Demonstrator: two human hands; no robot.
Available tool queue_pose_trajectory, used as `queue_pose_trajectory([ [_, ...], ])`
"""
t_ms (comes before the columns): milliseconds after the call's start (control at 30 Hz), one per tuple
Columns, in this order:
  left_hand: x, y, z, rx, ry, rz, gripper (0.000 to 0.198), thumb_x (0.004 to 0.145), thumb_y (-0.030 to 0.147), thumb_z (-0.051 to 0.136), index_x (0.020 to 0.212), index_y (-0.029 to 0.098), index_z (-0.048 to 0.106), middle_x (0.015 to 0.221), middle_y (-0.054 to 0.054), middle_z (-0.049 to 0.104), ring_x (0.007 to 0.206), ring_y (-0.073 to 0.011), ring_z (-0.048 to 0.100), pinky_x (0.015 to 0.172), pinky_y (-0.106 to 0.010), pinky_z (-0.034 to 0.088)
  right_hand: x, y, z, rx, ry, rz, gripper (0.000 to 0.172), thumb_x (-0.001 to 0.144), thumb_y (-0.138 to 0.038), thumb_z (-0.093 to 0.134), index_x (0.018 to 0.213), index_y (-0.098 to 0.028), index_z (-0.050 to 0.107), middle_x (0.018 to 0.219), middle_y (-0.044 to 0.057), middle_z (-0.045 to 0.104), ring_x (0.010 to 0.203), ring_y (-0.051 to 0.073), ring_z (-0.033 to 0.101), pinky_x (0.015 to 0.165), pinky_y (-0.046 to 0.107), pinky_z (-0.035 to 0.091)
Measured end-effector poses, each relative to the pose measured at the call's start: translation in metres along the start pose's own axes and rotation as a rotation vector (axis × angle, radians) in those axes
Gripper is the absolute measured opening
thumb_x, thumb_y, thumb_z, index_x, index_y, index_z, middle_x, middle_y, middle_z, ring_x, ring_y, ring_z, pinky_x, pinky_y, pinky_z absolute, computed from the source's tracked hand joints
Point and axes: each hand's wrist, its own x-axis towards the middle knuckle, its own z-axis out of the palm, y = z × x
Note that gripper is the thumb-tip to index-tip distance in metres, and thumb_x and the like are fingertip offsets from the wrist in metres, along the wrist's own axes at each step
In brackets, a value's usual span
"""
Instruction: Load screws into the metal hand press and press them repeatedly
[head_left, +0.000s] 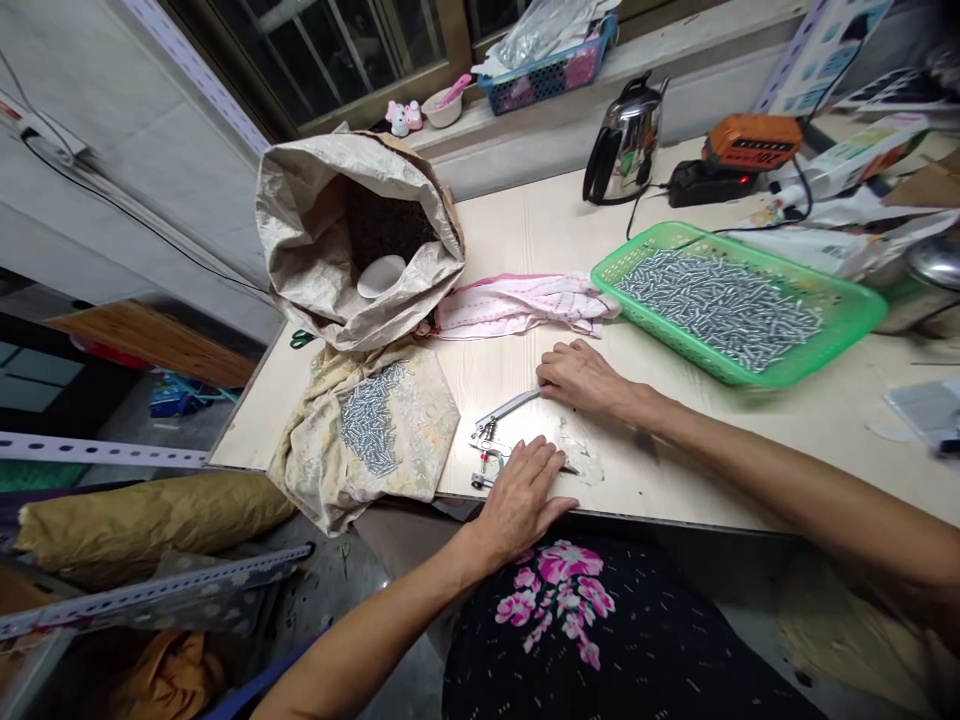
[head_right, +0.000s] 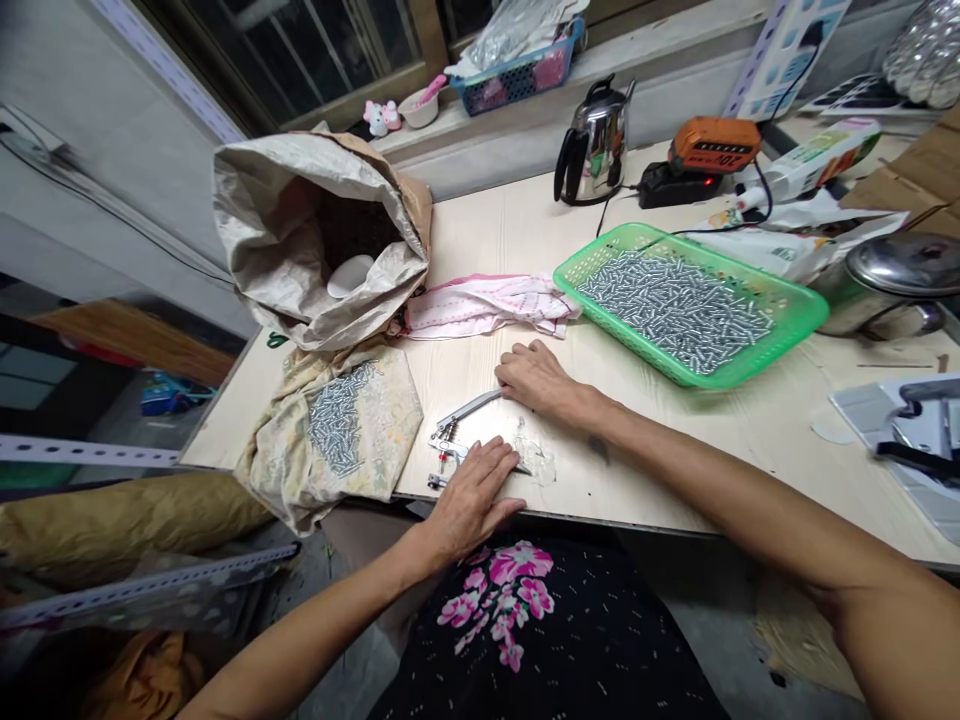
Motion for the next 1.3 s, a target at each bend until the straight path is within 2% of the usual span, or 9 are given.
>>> queue_pose_trajectory([
  [133, -0.003, -0.002, 0.005, 0.029, -0.002, 0.003, 0.055, 0.095, 0.045, 0.047, 0.138, 0.012, 0.041, 0.137, -0.02, 0.053, 0.135, -0.0316, 0.043, 0.111, -0.051, 0.037, 0.01, -0.052, -0.003, 0.037, -0.018, -0.269, 0.013, 0.09, -0.027, 0.059, 0.098, -0.024, 0.068, 0.101, 0.005, 0.061, 0.095, 0.021, 0.047, 0.074, 0.034, 0.028],
  [267, -0.012, -0.004, 0.016, 0.083, -0.062, -0.095, 0.048, 0.094, 0.051, 0.044, 0.121, 0.014, 0.058, 0.113, -0.018, 0.067, 0.108, -0.032, 0.063, 0.09, -0.046, 0.053, 0.025, -0.095, 0.015, -0.008, -0.091, -0.525, 0.01, 0.086, -0.026, 0.063, 0.08, -0.023, 0.069, 0.098, 0.006, 0.06, 0.098, 0.024, 0.043, 0.072, 0.035, 0.028],
  [467, -0.022, -0.012, 0.035, 0.242, 0.13, -0.051, 0.037, 0.095, 0.046, 0.043, 0.109, 0.021, 0.066, 0.091, -0.012, 0.073, 0.083, -0.0273, 0.07, 0.078, -0.041, 0.058, 0.036, -0.098, 0.031, -0.001, -0.067, -0.613, 0.011, 0.086, -0.019, 0.06, 0.075, -0.021, 0.064, 0.1, 0.005, 0.06, 0.099, 0.023, 0.044, 0.072, 0.036, 0.031],
  [633, -0.019, -0.034, 0.041, 0.336, 0.262, 0.076, 0.035, 0.093, 0.041, 0.047, 0.121, 0.026, 0.062, 0.096, -0.009, 0.074, 0.088, -0.0283, 0.071, 0.076, -0.038, 0.06, 0.037, -0.105, 0.019, 0.242, 0.035, -0.643, 0.02, 0.098, -0.036, 0.045, 0.098, -0.023, 0.06, 0.102, -0.001, 0.064, 0.092, 0.013, 0.052, 0.079, 0.028, 0.037],
  [767, -0.011, -0.036, 0.035, 0.331, 0.268, 0.177, 0.052, 0.092, 0.036, 0.05, 0.142, 0.024, 0.045, 0.118, -0.011, 0.069, 0.107, -0.0299, 0.066, 0.088, -0.041, 0.058, 0.027, -0.082, -0.031, 0.165, 0.29, -0.254, 0.025, 0.101, -0.031, 0.036, 0.102, -0.02, 0.059, 0.1, 0.001, 0.066, 0.088, 0.015, 0.054, 0.076, 0.029, 0.04],
  [900, -0.003, -0.024, 0.03, 0.3, 0.288, 0.139, 0.067, 0.093, 0.028, 0.047, 0.154, 0.022, 0.019, 0.139, -0.011, 0.055, 0.13, -0.0294, 0.051, 0.104, -0.046, 0.048, -0.012, 0.0, -0.084, 0.111, 0.455, 0.269, 0.025, 0.1, -0.025, 0.039, 0.106, -0.016, 0.061, 0.103, 0.007, 0.063, 0.095, 0.016, 0.056, 0.081, 0.03, 0.042],
  [1067, -0.002, -0.023, 0.032, 0.305, 0.285, 0.155, 0.068, 0.092, 0.028, 0.048, 0.154, 0.022, 0.019, 0.139, -0.008, 0.055, 0.13, -0.0273, 0.051, 0.106, -0.041, 0.048, -0.079, 0.094, -0.096, -0.096, 0.155, 0.768, 0.034, 0.094, -0.033, 0.051, 0.125, -0.02, 0.053, 0.119, 0.012, 0.053, 0.1, 0.024, 0.058, 0.08, 0.036, 0.045],
  [1167, -0.001, -0.028, 0.036, 0.281, 0.327, 0.161, 0.066, 0.093, 0.026, 0.047, 0.153, 0.023, 0.021, 0.136, -0.008, 0.058, 0.13, -0.026, 0.051, 0.109, -0.041, 0.044, -0.099, 0.118, -0.085, -0.136, 0.073, 0.971, 0.042, 0.094, -0.038, 0.049, 0.13, -0.019, 0.047, 0.121, 0.016, 0.05, 0.103, 0.029, 0.058, 0.083, 0.039, 0.044],
  [1300, 0.001, -0.031, 0.04, 0.278, 0.389, 0.204, 0.062, 0.094, 0.024, 0.048, 0.152, 0.02, 0.027, 0.132, -0.009, 0.061, 0.131, -0.0234, 0.05, 0.116, -0.04, 0.034, -0.087, 0.126, -0.073, -0.09, 0.05, 1.021, 0.039, 0.095, -0.037, 0.045, 0.128, -0.018, 0.049, 0.123, 0.017, 0.048, 0.102, 0.029, 0.06, 0.083, 0.038, 0.044],
])
